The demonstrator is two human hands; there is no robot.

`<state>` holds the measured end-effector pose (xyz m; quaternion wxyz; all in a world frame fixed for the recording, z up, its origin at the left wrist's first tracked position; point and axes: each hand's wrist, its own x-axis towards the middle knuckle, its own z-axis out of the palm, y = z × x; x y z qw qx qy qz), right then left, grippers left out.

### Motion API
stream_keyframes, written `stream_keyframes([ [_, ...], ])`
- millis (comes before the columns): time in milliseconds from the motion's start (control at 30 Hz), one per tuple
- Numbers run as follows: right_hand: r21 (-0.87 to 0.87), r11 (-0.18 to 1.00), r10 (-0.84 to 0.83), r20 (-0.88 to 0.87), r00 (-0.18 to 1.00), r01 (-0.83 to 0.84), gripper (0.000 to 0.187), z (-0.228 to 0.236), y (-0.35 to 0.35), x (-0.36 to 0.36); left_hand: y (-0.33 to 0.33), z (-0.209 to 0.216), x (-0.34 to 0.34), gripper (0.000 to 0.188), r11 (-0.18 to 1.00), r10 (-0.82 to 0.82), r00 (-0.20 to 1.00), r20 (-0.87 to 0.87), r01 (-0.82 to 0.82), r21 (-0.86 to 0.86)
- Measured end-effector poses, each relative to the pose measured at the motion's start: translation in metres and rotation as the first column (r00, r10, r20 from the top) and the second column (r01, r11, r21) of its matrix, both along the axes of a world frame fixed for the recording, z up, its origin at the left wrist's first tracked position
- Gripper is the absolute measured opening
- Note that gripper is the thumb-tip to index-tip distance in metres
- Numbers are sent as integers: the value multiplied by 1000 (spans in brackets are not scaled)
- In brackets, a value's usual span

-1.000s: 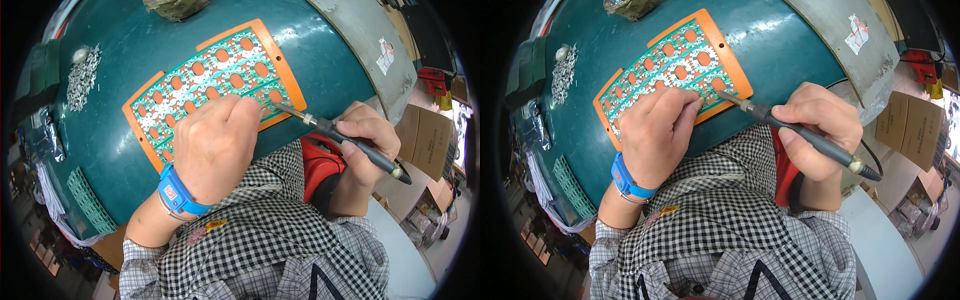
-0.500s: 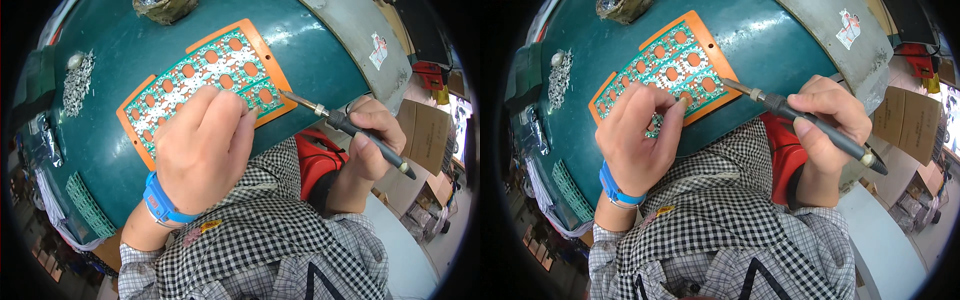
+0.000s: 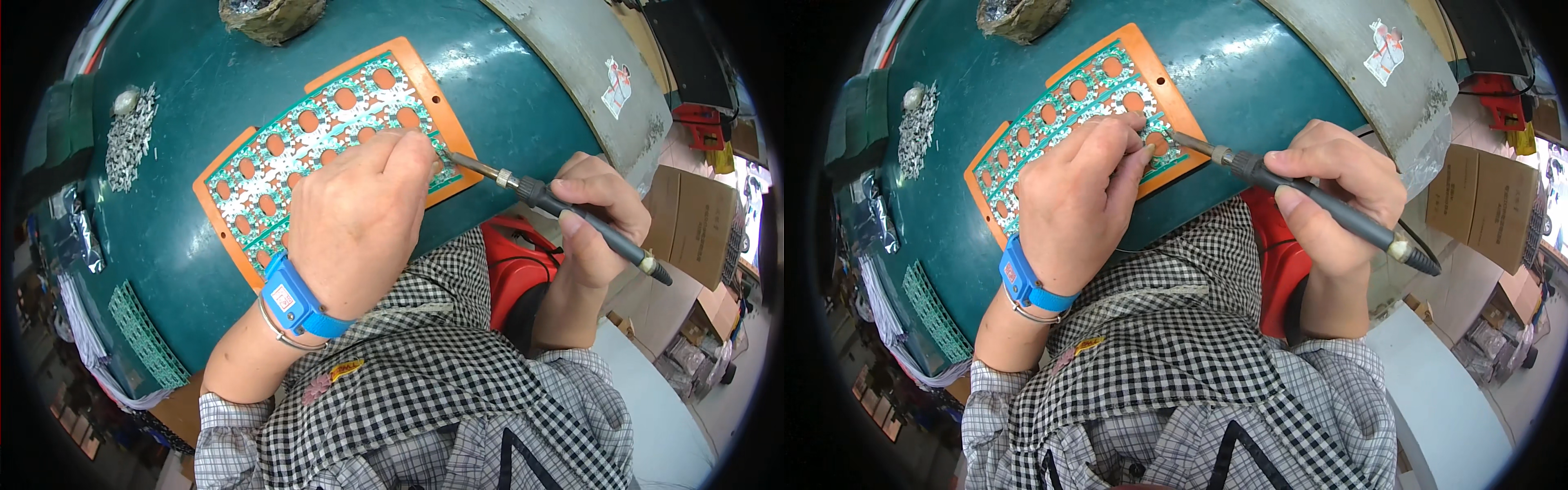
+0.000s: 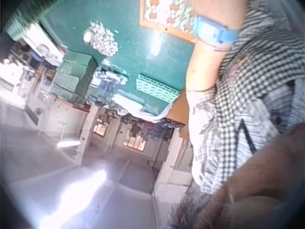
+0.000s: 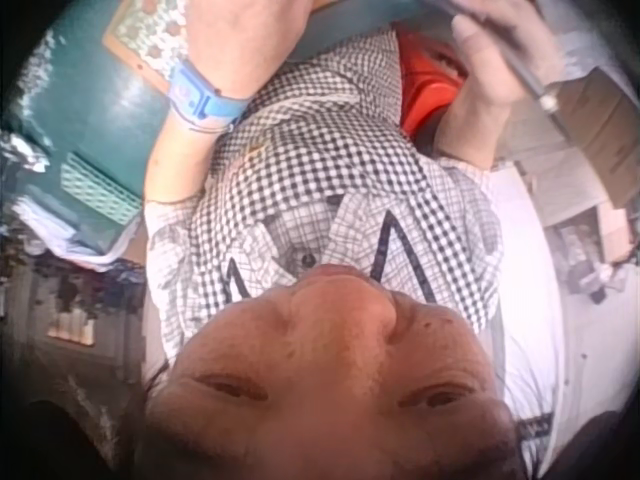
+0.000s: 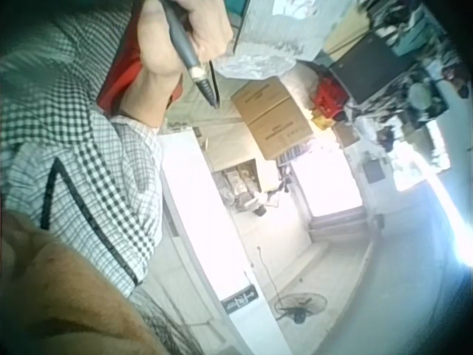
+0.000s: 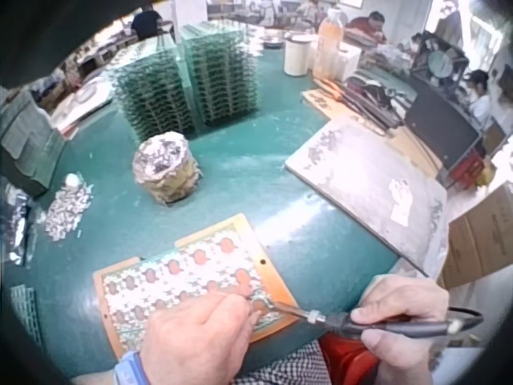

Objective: The person uses a soldering iron to apply solder to the pads of a green circuit board held in an orange jig. They repeatedly touch the iron to the board's surface, moving systematically across the grid of pads. The person briefly lifts the board to inspect it before continuing the soldering process.

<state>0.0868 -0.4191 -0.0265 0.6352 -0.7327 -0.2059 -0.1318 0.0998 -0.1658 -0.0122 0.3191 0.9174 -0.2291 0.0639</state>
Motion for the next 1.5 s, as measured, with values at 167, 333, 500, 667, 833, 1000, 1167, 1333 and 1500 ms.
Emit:
stream_keyframes([
  [167, -11, 1000, -9, 4, 1000, 9, 27, -1, 0, 0, 0, -5, 0, 10, 999, -15, 999, 38, 16, -39],
  [333, -20, 1000, -6, 5, 1000, 6, 27, -1, 1, 1, -1, -6, 0, 10, 998, -9, 1000, 20, 11, -60],
  [500, -34, 999, 6, -1, 1000, -6, 27, 0, 0, 2, -1, -2, 2, 11, 1000, -5, 1000, 6, 5, 7],
  [667, -51, 999, 14, 4, 1000, -13, 27, 1, 1, 2, 0, 0, 4, 12, 999, -23, 1000, 4, 22, 42],
  [833, -42, 999, -2, 1, 1000, 2, 26, 3, -1, 0, 1, 4, -1, 12, 999, -35, 999, -33, 35, 16],
  [1000, 139, 988, -66, -30, 997, 70, 28, 3, -8, -4, 4, 6, -2, 14, 999, -46, 997, -55, 46, 9],
  [1167, 122, 992, -26, 0, 1000, 25, 29, 7, -6, 0, 6, 9, -2, 14, 999, -48, 997, -65, 47, -15],
  [1333, 142, 988, -51, -14, 999, 52, 29, 10, 1, 8, 24, 35, -15, 14, 998, -35, 989, -143, 26, -61],
  [1500, -20, 992, -127, 45, 991, 128, 23, 29, 37, 38, 61, 55, -45, 16, 971, 87, 979, -182, -125, -206],
])
